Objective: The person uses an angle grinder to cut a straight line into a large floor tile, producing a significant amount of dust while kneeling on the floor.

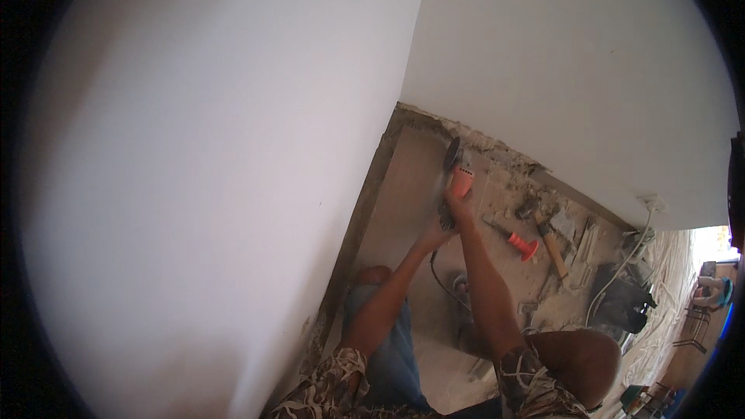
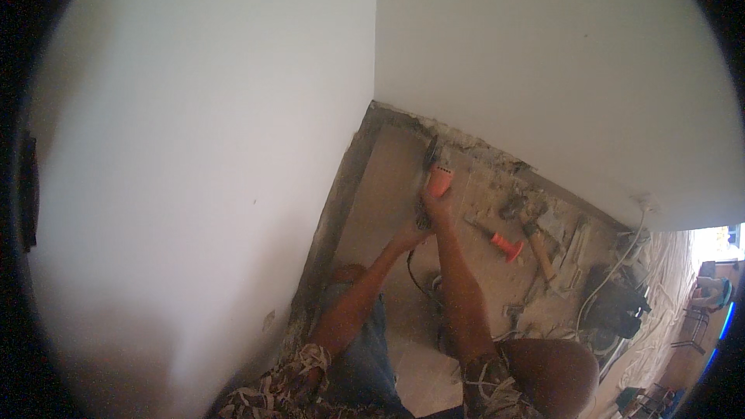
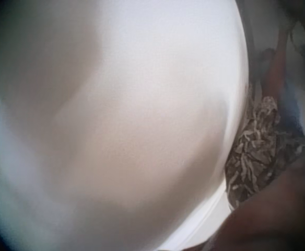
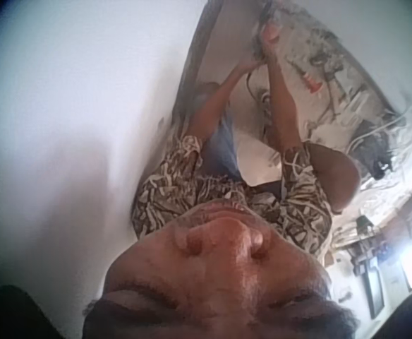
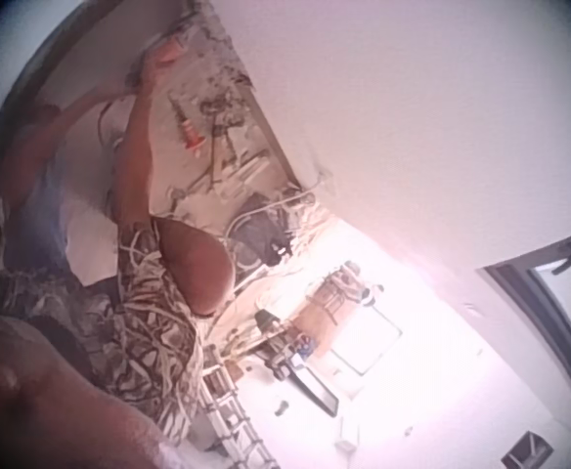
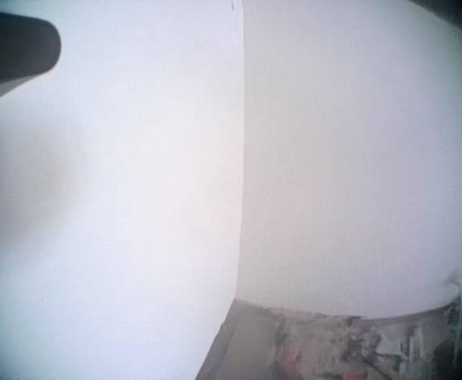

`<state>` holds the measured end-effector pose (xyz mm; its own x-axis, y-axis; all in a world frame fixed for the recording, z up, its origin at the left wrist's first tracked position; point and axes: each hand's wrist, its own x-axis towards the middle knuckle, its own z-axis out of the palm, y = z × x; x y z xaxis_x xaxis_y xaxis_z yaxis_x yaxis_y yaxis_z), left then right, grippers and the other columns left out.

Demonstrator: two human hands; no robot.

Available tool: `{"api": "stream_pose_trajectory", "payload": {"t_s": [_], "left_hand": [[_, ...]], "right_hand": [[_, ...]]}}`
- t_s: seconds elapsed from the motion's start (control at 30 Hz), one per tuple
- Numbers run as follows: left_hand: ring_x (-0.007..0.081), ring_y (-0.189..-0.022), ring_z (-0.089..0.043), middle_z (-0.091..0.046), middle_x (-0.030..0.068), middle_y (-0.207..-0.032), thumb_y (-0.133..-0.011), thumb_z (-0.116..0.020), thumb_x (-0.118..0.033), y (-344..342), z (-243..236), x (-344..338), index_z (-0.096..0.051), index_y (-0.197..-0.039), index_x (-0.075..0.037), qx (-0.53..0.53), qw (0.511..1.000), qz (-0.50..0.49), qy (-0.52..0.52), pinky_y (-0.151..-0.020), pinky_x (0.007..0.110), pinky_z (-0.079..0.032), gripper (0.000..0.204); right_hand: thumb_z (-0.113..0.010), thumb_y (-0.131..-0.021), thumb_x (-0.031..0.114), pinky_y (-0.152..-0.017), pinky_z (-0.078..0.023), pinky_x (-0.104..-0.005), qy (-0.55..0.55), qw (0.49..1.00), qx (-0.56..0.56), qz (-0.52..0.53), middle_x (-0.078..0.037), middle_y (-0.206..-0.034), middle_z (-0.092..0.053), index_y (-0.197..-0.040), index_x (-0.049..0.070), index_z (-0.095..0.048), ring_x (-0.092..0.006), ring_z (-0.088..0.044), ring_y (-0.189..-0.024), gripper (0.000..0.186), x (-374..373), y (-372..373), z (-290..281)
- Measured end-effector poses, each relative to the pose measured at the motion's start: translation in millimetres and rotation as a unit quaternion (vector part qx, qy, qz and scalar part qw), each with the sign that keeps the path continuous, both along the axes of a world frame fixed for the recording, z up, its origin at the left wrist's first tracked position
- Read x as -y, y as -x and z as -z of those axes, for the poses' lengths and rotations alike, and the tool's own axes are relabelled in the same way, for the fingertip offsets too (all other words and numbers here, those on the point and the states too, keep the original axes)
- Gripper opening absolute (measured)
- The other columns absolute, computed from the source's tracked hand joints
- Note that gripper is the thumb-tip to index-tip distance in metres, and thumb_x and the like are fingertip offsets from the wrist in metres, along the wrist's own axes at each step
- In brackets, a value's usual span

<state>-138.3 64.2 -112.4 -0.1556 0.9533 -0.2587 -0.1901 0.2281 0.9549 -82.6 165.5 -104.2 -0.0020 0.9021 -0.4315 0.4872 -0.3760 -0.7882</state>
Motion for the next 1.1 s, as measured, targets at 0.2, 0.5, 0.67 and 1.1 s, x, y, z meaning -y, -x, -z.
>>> {"api": "stream_pose_trajectory", "payload": {"t_s": [0.2, 0.5, 0.67, 1.1], "left_hand": [[0.0195, -0.100, -0.059, -0.055, 0.0129, -0.120, -0.075, -0.079, -0.031, -5.4, -36.2, 2.4, -0.038, -0.136, 0.000, -0.013, 1.000, -0.010, 0.023, -0.081, 0.034, -0.049, 0.080], [0.0122, -0.075, -0.058, -0.059, 0.0066, -0.101, -0.075, -0.079, -0.030, -4.4, -32.1, 2.5, -0.046, -0.126, -0.002, 0.042, 0.999, 0.002, 0.024, -0.060, 0.030, -0.049, 0.067], [0.0116, -0.072, -0.058, -0.059, 0.0063, -0.099, -0.075, -0.079, -0.031, -10.0, -9.6, -1.4, -0.046, -0.126, -0.003, 0.026, 1.000, -0.017, -0.005, -0.057, 0.030, -0.049, 0.067], [0.0093, -0.068, -0.054, -0.059, 0.0057, -0.109, -0.076, -0.079, -0.042, -1.9, -16.4, -3.2, -0.037, -0.138, -0.001, -0.041, 0.998, -0.023, -0.040, -0.049, 0.026, -0.045, 0.086]], "right_hand": [[-0.077, -0.068, 0.039, -0.096, -0.046, -0.0410, 0.006, 0.999, 0.040, 0.001, -0.022, -0.130, -0.053, -0.140, -0.002, -0.037, -0.0317, -0.056, -0.117, 0.092, 2.5, -13.1, -14.7], [-0.074, -0.067, 0.037, -0.092, -0.048, -0.0409, -0.002, 0.998, 0.057, -0.006, -0.023, -0.126, -0.056, -0.136, -0.002, -0.040, -0.0324, -0.059, -0.113, 0.087, -0.5, -11.3, -13.5], [-0.074, -0.067, 0.035, -0.088, -0.049, -0.0395, -0.026, 0.998, 0.056, -0.011, -0.022, -0.121, -0.058, -0.130, -0.003, -0.045, -0.0309, -0.061, -0.108, 0.079, -1.6, -10.4, -14.5], [-0.074, -0.068, 0.037, -0.099, -0.044, -0.0419, 0.015, 0.998, 0.057, -0.014, -0.024, -0.132, -0.052, -0.139, -0.005, -0.037, -0.0329, -0.054, -0.121, 0.091, 1.9, 2.4, -35.4]]}}
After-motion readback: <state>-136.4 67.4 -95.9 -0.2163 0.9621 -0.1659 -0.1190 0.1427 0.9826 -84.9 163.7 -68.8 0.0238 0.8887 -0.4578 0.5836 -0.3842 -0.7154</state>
